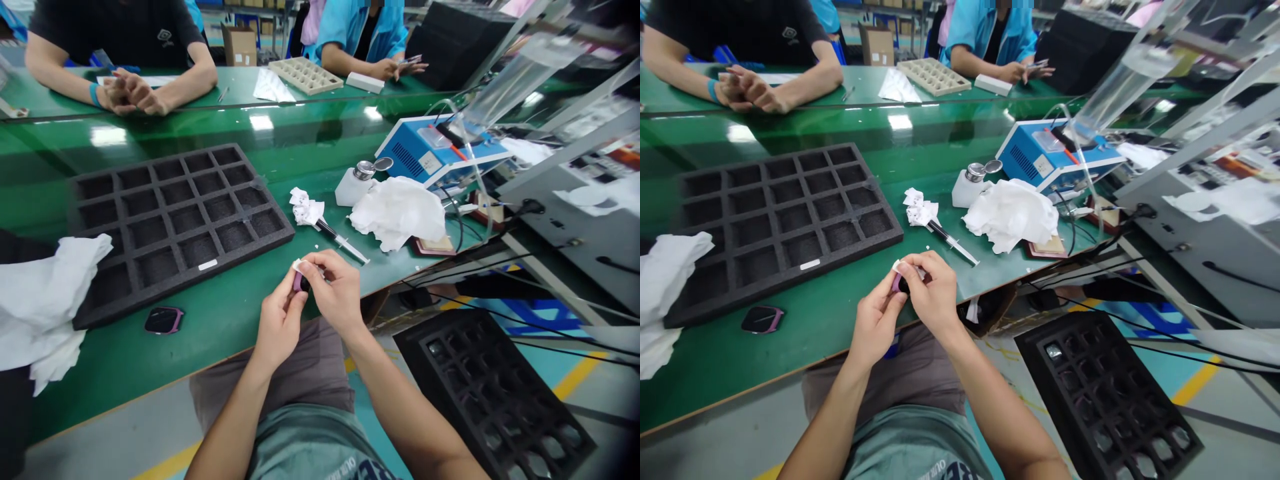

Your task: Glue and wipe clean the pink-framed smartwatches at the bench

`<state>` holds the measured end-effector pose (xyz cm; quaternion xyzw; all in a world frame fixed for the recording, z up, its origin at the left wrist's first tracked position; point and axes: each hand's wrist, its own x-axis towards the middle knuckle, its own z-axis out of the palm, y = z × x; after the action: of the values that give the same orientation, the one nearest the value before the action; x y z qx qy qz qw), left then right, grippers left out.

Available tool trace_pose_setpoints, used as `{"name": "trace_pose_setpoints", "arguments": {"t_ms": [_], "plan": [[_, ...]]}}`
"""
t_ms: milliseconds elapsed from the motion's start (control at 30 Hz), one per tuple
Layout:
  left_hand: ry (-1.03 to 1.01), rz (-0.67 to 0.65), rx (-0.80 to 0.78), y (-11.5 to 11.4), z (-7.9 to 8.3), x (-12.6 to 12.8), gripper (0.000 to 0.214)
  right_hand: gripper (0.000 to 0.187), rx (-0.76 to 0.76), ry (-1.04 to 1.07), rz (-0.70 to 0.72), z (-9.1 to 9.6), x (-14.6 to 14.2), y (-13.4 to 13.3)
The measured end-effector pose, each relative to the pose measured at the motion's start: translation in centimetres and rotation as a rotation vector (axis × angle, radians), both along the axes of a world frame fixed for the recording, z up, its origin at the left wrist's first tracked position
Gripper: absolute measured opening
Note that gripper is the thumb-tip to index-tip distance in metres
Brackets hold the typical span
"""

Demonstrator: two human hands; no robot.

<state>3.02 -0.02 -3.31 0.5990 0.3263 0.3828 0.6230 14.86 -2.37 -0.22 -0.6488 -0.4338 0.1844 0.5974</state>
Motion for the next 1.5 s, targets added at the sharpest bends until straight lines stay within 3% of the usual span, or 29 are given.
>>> {"name": "trace_pose_setpoints", "arguments": {"t_ms": [100,200,300,433,600,733,867,1000,1133,1267,1400,1500], "plan": [[-0.035,0.02,-0.026,-0.2,-0.2,-0.1,0.055,0.012,-0.009,-0.026,-0.038,-0.2,1.5,0.7],[-0.108,0.007,-0.094,-0.3,-0.3,-0.3,0.058,0.017,-0.022,0.086,-0.11,-0.2,2.8,0.7],[-0.135,-0.01,-0.13,-0.3,-0.1,-0.3,0.059,0.021,-0.022,0.196,-0.057,0.3,2.8,-0.4],[-0.089,0.019,-0.085,-0.2,-0.1,-0.2,0.055,0.012,-0.006,0.019,0.124,1.1,1.1,-1.7],[0.003,0.066,0.002,-0.2,-0.1,-0.3,0.05,0.011,-0.01,-0.082,0.043,0.2,1.0,0.3],[0.01,0.059,0.036,-0.4,-0.2,-0.5,0.05,0.013,-0.059,0.057,0.031,-0.7,2.6,1.4],[-0.03,0.047,0.037,-0.5,-0.2,-0.5,0.05,0.027,-0.08,0.334,0.017,-0.2,3.2,0.8],[-0.078,0.035,0.008,-0.5,-0.3,-0.3,0.049,0.038,-0.111,0.684,0.179,0.8,3.2,0.2],[-0.209,0.038,-0.063,-0.6,-0.5,0.1,0.051,0.041,-0.143,0.79,0.296,1.2,3.1,0.0],[-0.265,0.06,-0.088,-0.5,-0.4,0.4,0.053,0.039,-0.152,0.588,0.215,1.4,2.9,-1.4],[-0.252,0.043,-0.116,-0.4,-0.2,0.5,0.05,0.02,-0.137,0.109,0.247,2.2,2.3,-2.9],[-0.233,0.048,-0.118,-0.4,-0.1,0.6,0.048,0.01,-0.084,-0.262,0.281,2.4,2.6,-2.4]]}}
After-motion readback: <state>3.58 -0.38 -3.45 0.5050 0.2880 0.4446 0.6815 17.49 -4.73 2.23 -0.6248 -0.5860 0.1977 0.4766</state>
